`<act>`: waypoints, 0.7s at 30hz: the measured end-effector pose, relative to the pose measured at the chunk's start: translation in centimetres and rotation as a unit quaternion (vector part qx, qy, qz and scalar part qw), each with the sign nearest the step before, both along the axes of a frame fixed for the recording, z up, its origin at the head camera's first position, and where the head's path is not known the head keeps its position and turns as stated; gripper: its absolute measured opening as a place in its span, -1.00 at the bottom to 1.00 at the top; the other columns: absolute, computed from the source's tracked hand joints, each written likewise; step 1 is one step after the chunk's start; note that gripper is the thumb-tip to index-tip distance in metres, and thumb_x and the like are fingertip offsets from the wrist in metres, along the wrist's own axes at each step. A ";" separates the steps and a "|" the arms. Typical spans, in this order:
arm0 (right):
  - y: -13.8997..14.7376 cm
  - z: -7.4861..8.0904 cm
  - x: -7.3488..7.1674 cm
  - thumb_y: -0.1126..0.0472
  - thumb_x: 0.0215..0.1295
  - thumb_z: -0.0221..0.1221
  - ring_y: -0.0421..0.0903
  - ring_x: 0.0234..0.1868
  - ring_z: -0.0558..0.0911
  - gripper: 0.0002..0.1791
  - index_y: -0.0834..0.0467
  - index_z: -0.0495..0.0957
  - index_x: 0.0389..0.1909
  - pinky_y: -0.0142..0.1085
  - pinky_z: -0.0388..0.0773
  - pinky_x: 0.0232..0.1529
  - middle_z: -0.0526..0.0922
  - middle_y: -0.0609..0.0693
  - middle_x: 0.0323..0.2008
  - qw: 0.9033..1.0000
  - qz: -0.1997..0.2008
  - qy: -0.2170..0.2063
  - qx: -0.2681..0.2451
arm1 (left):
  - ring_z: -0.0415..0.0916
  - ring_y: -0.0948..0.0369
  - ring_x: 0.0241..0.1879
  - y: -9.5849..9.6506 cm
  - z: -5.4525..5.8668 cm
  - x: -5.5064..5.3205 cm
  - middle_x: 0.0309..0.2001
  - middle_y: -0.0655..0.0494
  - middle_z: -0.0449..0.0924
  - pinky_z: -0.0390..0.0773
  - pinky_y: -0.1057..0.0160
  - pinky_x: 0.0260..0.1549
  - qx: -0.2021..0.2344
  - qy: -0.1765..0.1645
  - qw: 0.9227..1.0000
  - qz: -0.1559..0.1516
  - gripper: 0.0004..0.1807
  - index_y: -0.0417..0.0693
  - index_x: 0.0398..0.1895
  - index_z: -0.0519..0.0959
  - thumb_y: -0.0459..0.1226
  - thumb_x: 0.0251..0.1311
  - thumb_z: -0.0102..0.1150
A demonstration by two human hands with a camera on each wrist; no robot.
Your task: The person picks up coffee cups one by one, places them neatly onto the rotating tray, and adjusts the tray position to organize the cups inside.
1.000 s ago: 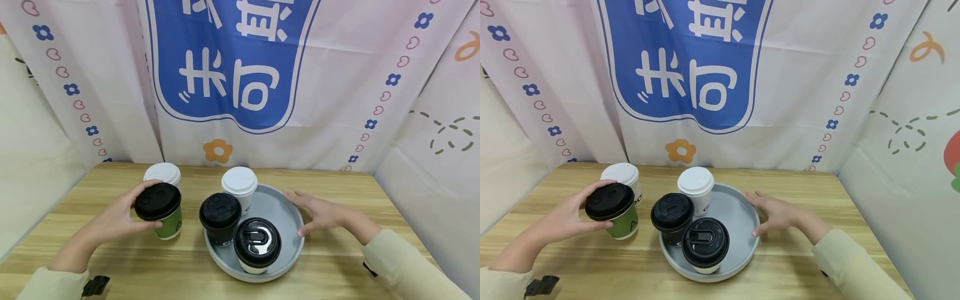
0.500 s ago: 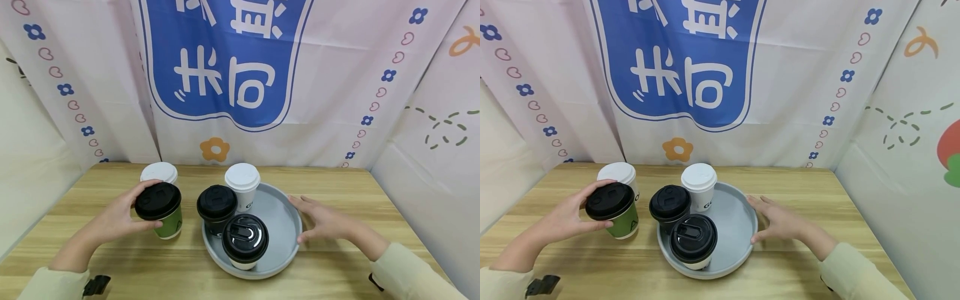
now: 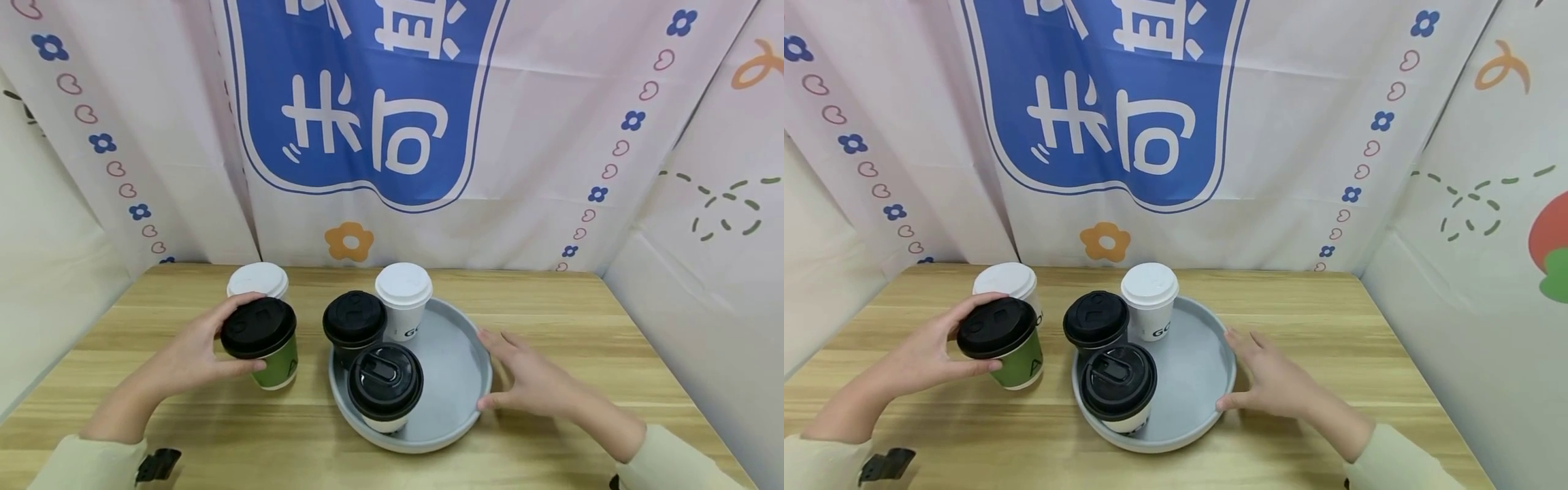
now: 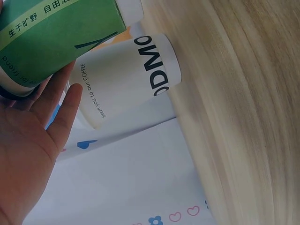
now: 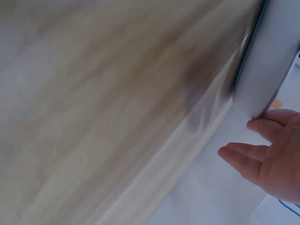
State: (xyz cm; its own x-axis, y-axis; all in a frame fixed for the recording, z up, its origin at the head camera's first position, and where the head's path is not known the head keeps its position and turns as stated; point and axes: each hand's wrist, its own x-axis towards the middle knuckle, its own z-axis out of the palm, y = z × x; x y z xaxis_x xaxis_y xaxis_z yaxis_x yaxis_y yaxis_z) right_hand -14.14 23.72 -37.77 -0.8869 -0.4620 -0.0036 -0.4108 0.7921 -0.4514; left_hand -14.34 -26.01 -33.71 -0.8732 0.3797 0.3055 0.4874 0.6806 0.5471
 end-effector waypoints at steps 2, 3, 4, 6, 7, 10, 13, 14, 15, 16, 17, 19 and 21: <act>-0.2 0.0 0.4 -0.43 -0.12 0.37 0.47 0.45 0.16 0.27 0.19 0.14 0.52 0.41 0.24 0.28 0.24 0.17 0.50 1.000 -0.009 0.006 0.002 | 0.36 0.64 0.07 0.0 0.0 0.0 0.22 -0.09 0.53 0.42 0.57 -0.03 0.000 -0.001 1.000 -0.002 0.00 0.07 0.45 0.28 -0.16 -0.11 0.60; -0.3 0.0 0.6 -0.43 -0.12 0.37 0.47 0.45 0.17 0.27 0.20 0.14 0.52 0.41 0.25 0.28 0.25 0.18 0.49 1.000 -0.013 0.011 0.002 | 0.37 0.64 0.07 0.0 0.0 0.0 0.22 -0.09 0.53 0.42 0.57 -0.03 0.000 0.000 1.000 -0.002 0.00 0.07 0.45 0.28 -0.16 -0.11 0.60; -0.4 0.0 0.8 -0.44 -0.12 0.36 0.47 0.44 0.18 0.27 0.20 0.15 0.52 0.41 0.26 0.27 0.26 0.17 0.49 1.000 -0.018 0.015 0.004 | 0.37 0.64 0.07 0.0 0.0 -0.1 0.21 -0.09 0.53 0.42 0.57 -0.03 0.001 0.000 1.000 -0.002 0.00 0.07 0.45 0.28 -0.16 -0.11 0.60; -0.7 0.1 1.1 -0.45 -0.13 0.36 0.46 0.45 0.18 0.27 0.19 0.16 0.52 0.42 0.28 0.25 0.27 0.15 0.48 0.999 -0.029 0.020 0.005 | 0.37 0.63 0.07 0.0 0.1 -0.1 0.22 -0.09 0.53 0.42 0.58 -0.03 0.002 0.001 1.000 -0.002 0.00 0.06 0.45 0.27 -0.17 -0.11 0.60; -0.8 0.1 1.2 -0.46 -0.13 0.36 0.45 0.45 0.18 0.27 0.18 0.16 0.52 0.41 0.29 0.24 0.28 0.14 0.49 0.999 -0.034 0.022 0.007 | 0.37 0.63 0.07 0.0 0.1 -0.1 0.22 -0.09 0.53 0.43 0.58 -0.03 0.002 0.001 1.000 -0.001 0.00 0.06 0.45 0.27 -0.17 -0.11 0.60; -1.0 0.1 1.7 -0.49 -0.13 0.34 0.43 0.46 0.19 0.27 0.17 0.17 0.52 0.40 0.33 0.23 0.27 0.12 0.49 0.999 -0.046 0.027 0.012 | 0.36 0.63 0.07 0.0 0.0 0.0 0.22 -0.08 0.53 0.46 0.53 -0.04 -0.003 0.001 1.000 0.005 0.00 0.08 0.46 0.28 -0.14 -0.11 0.61; -1.2 0.0 2.0 -0.50 -0.12 0.32 0.43 0.45 0.20 0.27 0.19 0.18 0.51 0.38 0.35 0.23 0.27 0.12 0.49 0.998 -0.050 0.031 0.017 | 0.36 0.62 0.07 0.0 -0.1 0.1 0.22 -0.07 0.54 0.51 0.46 -0.04 -0.007 0.002 1.000 0.010 0.01 0.08 0.45 0.28 -0.13 -0.12 0.61; -1.2 0.0 2.0 -0.51 -0.12 0.31 0.44 0.44 0.21 0.27 0.20 0.19 0.50 0.38 0.35 0.23 0.27 0.13 0.49 0.998 -0.048 0.034 0.018 | 0.36 0.63 0.07 0.0 -0.1 0.1 0.22 -0.07 0.54 0.52 0.44 -0.05 -0.007 0.002 1.000 0.012 0.01 0.07 0.45 0.28 -0.12 -0.13 0.61; -1.1 0.1 2.0 -0.51 -0.11 0.31 0.46 0.44 0.21 0.27 0.21 0.20 0.50 0.38 0.34 0.23 0.27 0.13 0.49 0.998 -0.043 0.035 0.016 | 0.35 0.63 0.07 0.0 -0.1 0.1 0.22 -0.07 0.54 0.52 0.43 -0.05 -0.007 0.003 1.000 0.012 0.01 0.07 0.45 0.28 -0.12 -0.13 0.61; -1.0 0.1 2.0 -0.52 -0.12 0.30 0.46 0.43 0.21 0.27 0.22 0.21 0.49 0.38 0.34 0.23 0.27 0.14 0.49 0.998 -0.038 0.037 0.014 | 0.35 0.63 0.08 0.0 -0.1 0.1 0.22 -0.07 0.54 0.53 0.43 -0.05 -0.006 0.004 1.000 0.010 0.01 0.07 0.45 0.28 -0.13 -0.13 0.61; -0.8 0.1 1.8 -0.52 -0.12 0.29 0.47 0.43 0.21 0.27 0.21 0.21 0.49 0.39 0.33 0.23 0.26 0.14 0.49 0.999 -0.030 0.040 0.011 | 0.35 0.63 0.08 0.0 -0.2 0.1 0.22 -0.07 0.54 0.53 0.44 -0.05 -0.004 0.003 1.000 0.009 0.01 0.07 0.45 0.28 -0.13 -0.13 0.61; -0.2 0.1 1.3 -0.50 -0.10 0.29 0.49 0.43 0.19 0.24 0.22 0.22 0.49 0.40 0.30 0.24 0.24 0.15 0.50 0.999 0.000 0.044 0.001 | 0.35 0.64 0.08 -0.1 -0.2 0.1 0.22 -0.07 0.54 0.52 0.45 -0.05 -0.003 0.004 1.000 0.007 0.00 0.07 0.45 0.28 -0.14 -0.13 0.61; 0.6 0.2 0.2 -0.41 -0.07 0.34 0.51 0.44 0.14 0.20 0.22 0.21 0.48 0.43 0.24 0.26 0.21 0.18 0.50 0.998 0.046 0.048 -0.018 | 0.34 0.64 0.08 -0.1 -0.1 0.1 0.22 -0.07 0.54 0.52 0.45 -0.05 -0.003 0.005 1.000 0.006 0.00 0.08 0.45 0.28 -0.15 -0.12 0.61</act>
